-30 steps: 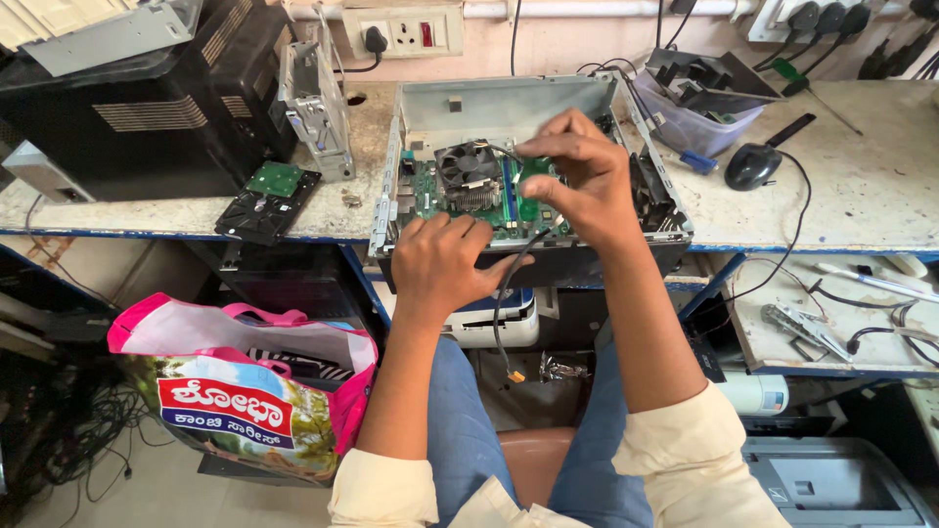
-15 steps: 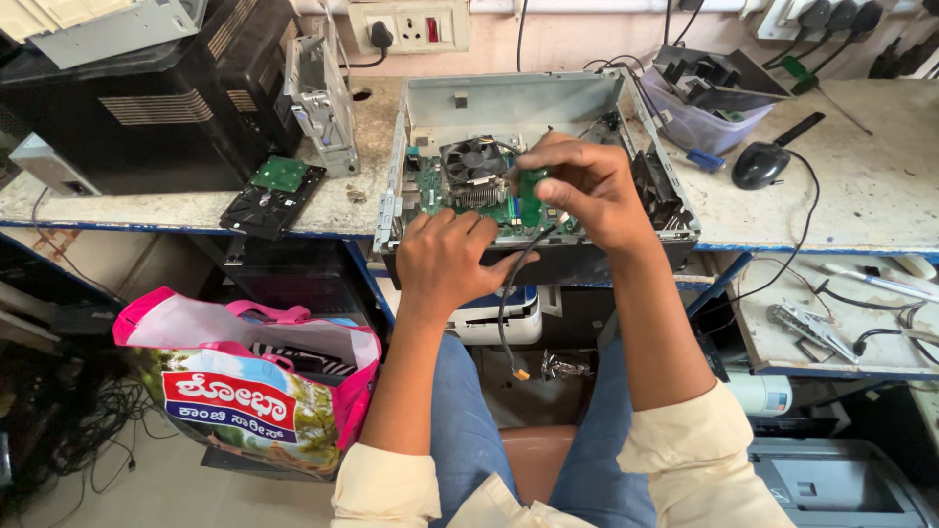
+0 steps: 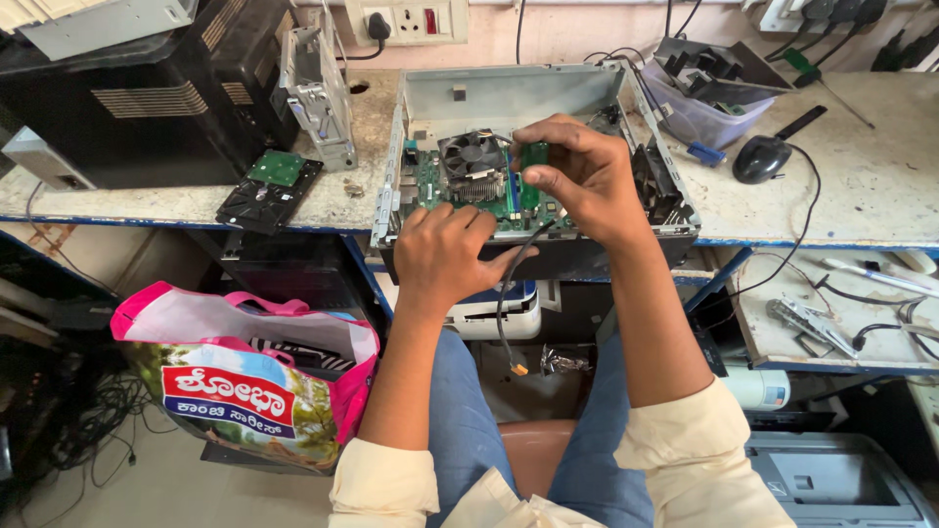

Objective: The person works on an open desktop computer case, using a screwdriver to remove and reinsert screws on the motherboard and case. They also connect and disconnect internal power cables and handle a small orange connector while adjusting components inside the case.

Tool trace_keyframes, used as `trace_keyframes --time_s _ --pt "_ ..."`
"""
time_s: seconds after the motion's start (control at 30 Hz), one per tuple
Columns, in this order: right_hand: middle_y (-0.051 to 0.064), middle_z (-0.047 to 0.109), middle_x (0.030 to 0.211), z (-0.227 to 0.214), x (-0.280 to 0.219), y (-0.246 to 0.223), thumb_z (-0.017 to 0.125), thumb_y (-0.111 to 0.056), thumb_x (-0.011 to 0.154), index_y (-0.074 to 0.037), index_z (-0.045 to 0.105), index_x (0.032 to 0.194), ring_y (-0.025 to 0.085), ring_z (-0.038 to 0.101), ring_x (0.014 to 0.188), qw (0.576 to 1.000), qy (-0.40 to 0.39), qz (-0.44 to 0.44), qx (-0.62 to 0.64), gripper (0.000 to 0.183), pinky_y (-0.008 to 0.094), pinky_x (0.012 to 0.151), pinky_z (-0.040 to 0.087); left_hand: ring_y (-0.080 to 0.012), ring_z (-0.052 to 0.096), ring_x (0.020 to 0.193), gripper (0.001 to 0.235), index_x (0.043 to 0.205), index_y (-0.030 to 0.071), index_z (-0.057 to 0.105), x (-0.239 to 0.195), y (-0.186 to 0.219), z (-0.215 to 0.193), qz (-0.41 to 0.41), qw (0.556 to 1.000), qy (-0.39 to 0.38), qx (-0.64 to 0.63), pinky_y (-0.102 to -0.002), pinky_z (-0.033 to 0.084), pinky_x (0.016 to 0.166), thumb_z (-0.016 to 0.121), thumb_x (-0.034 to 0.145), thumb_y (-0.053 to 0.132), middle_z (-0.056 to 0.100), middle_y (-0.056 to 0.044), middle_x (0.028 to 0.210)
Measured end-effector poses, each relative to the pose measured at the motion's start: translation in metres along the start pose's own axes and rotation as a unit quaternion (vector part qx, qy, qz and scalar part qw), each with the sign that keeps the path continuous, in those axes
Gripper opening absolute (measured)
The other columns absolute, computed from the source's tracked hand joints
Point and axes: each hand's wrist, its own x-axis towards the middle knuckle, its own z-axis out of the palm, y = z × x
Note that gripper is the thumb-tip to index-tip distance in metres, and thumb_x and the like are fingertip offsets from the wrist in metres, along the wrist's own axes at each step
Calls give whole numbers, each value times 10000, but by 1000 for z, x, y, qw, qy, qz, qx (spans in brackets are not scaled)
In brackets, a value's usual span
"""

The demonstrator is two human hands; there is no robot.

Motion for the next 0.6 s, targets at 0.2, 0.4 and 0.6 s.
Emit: trace_keyframes --time_s 0.2,0.4,0.6 --pt "91 530 1063 -3 4 -1 841 -41 911 27 733 1200 137 523 1002 984 50 -46 -166 316 273 820 475 -233 635 666 537 703 162 696 1 1 0 0 1000 2 -3 -368 465 627 771 765 689 643 -12 686" --pt "112 603 1352 5 3 -17 584 -41 1035 -8 587 1364 179 620 1233 996 -26 -32 -85 331 300 1067 519 -230 634 666 535 690 164 687 1 0 0 3 1000 3 -3 -371 463 624 777 768 685 643 -9 686" --pt "117 631 1269 8 -1 -17 668 38 1037 22 599 1402 189 653 1123 999 -13 -26 -41 371 319 1018 566 -226 635 673 544 727 161 718 -1 -1 2 -1 1000 7 -2 -365 468 636 773 767 701 650 -10 702"
